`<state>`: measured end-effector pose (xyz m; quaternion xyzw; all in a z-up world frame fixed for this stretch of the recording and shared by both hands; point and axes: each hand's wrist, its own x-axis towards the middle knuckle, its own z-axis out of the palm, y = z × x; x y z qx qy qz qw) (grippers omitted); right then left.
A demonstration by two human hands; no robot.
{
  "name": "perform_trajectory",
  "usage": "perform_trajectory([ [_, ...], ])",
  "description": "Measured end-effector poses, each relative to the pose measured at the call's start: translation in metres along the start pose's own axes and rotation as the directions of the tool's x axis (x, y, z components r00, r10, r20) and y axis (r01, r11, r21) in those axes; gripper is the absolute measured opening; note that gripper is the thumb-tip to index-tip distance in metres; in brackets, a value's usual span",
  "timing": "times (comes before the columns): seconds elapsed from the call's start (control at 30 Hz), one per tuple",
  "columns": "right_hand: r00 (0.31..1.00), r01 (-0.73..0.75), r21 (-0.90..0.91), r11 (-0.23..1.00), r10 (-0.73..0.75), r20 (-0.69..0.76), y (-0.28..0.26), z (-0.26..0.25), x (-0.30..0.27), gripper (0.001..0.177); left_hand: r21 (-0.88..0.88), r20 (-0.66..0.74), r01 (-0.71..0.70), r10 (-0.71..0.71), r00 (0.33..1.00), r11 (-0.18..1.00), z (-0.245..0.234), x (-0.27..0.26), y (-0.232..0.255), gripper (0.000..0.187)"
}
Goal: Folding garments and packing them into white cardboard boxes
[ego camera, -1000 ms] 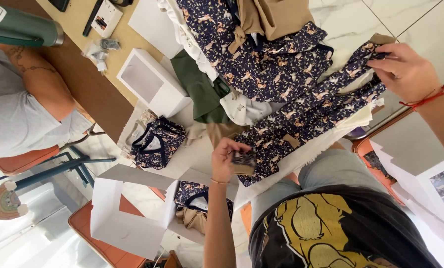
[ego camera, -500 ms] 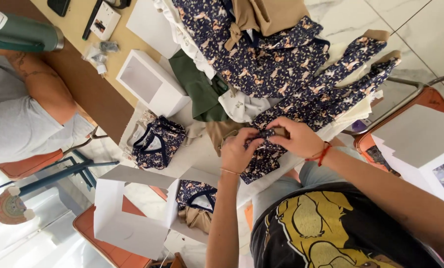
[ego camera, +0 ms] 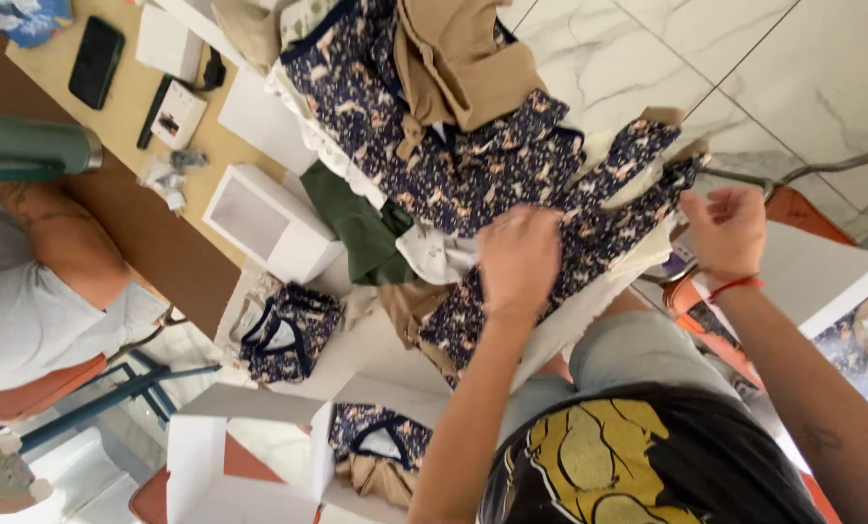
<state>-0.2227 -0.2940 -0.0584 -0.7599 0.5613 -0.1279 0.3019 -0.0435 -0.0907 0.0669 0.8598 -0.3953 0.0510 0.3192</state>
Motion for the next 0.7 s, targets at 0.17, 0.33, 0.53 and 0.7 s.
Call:
perform_trajectory([
  [0.17,0.794,-0.518,0.228,0.824,0.365,0.485,-0.082,-0.027,0.01,0.058,0.295,0.31,0.262,-0.352,0.883,0.919,0.086,0.076,0.043,0.017],
  [0.33,0.791,-0.547,0.368,0.752,0.32,0.522,-0.101,-0.039,0.015,0.039,0.368,0.673,0.37,-0.519,0.527,0.853,0.09,0.125,0.045,0.018],
  [0.53,0.84,0.541,0.071,0.838,-0.542,-0.001,-0.118,-0.06,-0.058,0.017,-0.324,0.734,0.31,0.03,0.679,0.894,-0.007,0.092,0.011,0.029],
  [0.7,0.192,0.98,0.026,0.196,-0.976,0.101,-0.137,-0.014,-0.118,0.011,-0.281,0.388,0.18,-0.06,0.92,0.943,-0.067,0.002,-0.04,0.053],
])
